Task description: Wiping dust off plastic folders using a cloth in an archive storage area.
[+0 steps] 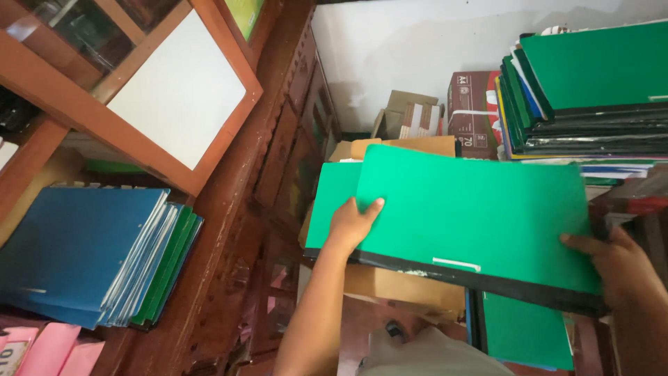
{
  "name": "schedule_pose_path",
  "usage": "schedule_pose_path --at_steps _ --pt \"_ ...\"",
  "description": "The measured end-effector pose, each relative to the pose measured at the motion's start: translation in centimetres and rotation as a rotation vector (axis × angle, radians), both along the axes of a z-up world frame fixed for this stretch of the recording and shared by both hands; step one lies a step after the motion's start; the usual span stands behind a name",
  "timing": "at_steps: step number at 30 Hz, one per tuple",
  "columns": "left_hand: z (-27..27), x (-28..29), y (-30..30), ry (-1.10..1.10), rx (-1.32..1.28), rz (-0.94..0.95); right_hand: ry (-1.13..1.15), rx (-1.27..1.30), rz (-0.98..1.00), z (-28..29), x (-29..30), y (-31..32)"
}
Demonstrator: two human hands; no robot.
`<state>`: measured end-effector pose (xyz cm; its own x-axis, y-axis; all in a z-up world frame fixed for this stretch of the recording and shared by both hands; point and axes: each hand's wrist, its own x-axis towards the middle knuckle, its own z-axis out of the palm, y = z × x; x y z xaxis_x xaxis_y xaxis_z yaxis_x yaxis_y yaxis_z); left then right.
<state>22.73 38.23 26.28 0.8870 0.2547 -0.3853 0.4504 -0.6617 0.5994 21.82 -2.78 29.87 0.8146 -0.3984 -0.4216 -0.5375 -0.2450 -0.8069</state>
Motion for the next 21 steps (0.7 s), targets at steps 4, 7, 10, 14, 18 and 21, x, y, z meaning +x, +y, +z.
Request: schedule_pose_path --at_steps 4,7,10,14,18,21 --pt "1.9 0.1 1.5 -0.169 -0.046 0.033 -0.029 -0.015 0.024 4.2 -0.7 3.1" --pt "4.7 -0.4 3.2 -0.252 -0.075 0.102 -0.012 0.013 0.054 6.0 -0.6 5.8" --pt "6.6 -1.1 5.3 -0.210 -0.063 0.150 -0.148 0.186 0.065 5.7 -0.1 7.3" --pt "5.0 -1.3 8.2 -0.218 -0.051 0.231 -0.129 0.150 0.183 5.1 1.3 9.7" --pt "-0.7 -1.1 10.3 0.014 0.038 0.161 -0.247 0.204 0.316 -0.8 3.2 10.2" --pt "-4.8 -1.7 10.4 -0.090 0.065 0.265 -0.237 0.208 0.333 -1.0 3.0 10.1"
